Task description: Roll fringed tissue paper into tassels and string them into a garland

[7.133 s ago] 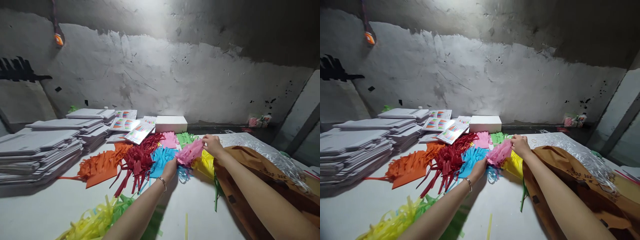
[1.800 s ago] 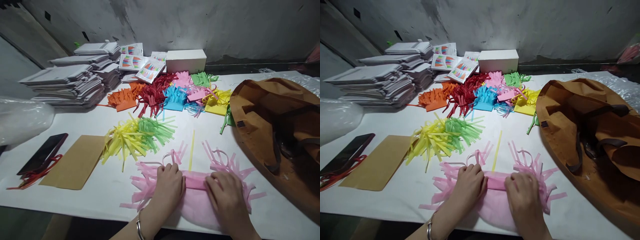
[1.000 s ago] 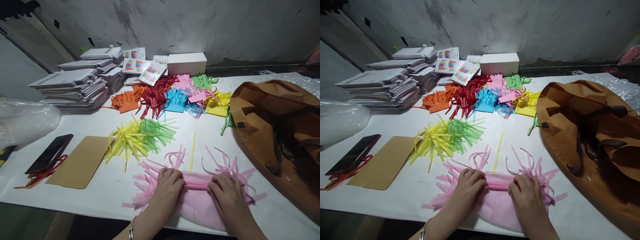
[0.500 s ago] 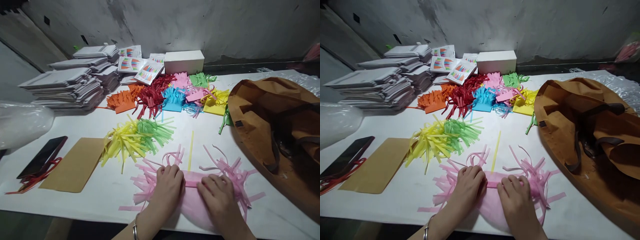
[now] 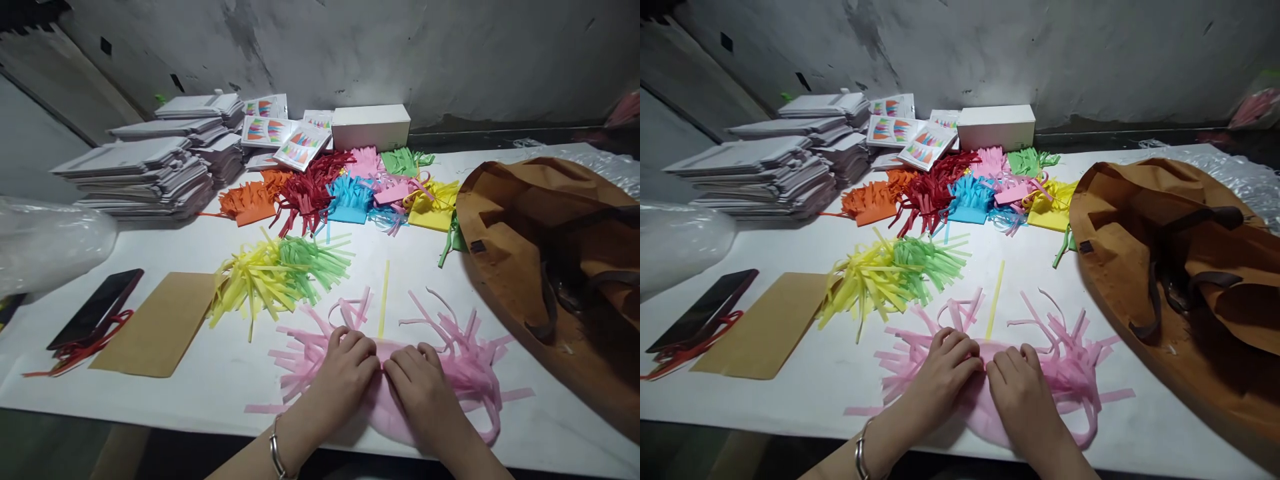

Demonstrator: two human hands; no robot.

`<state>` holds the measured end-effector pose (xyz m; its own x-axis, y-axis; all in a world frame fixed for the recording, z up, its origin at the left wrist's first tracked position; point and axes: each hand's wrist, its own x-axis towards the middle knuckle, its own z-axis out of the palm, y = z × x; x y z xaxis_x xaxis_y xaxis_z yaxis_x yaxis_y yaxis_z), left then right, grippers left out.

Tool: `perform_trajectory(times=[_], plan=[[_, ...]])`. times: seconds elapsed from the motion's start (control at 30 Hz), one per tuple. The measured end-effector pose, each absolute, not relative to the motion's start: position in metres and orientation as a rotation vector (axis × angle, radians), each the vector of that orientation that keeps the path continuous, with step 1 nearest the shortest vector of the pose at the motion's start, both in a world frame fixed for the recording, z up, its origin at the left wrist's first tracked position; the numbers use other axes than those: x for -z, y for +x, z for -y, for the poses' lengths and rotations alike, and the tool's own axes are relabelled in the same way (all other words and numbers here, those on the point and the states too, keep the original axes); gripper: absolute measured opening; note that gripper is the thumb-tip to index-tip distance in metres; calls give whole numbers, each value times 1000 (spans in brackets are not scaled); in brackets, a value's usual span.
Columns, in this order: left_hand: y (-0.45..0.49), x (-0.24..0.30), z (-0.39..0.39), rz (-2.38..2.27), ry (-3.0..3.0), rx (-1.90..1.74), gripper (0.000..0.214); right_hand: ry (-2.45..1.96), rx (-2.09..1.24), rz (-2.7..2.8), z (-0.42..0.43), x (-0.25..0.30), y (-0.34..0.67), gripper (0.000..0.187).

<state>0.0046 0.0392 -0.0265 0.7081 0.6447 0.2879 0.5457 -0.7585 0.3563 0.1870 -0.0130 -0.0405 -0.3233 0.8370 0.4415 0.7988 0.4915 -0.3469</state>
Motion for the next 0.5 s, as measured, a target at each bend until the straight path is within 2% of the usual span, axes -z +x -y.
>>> perform_trajectory(times=[0.23,0.5], plan=[[9,29,-35,-1129,2553,-543,12,-1496,-15,2085,26,48,214,30],[32,9,-38,-1387,2541,-84,16,-1839,-44,1923,23,43,204,27]])
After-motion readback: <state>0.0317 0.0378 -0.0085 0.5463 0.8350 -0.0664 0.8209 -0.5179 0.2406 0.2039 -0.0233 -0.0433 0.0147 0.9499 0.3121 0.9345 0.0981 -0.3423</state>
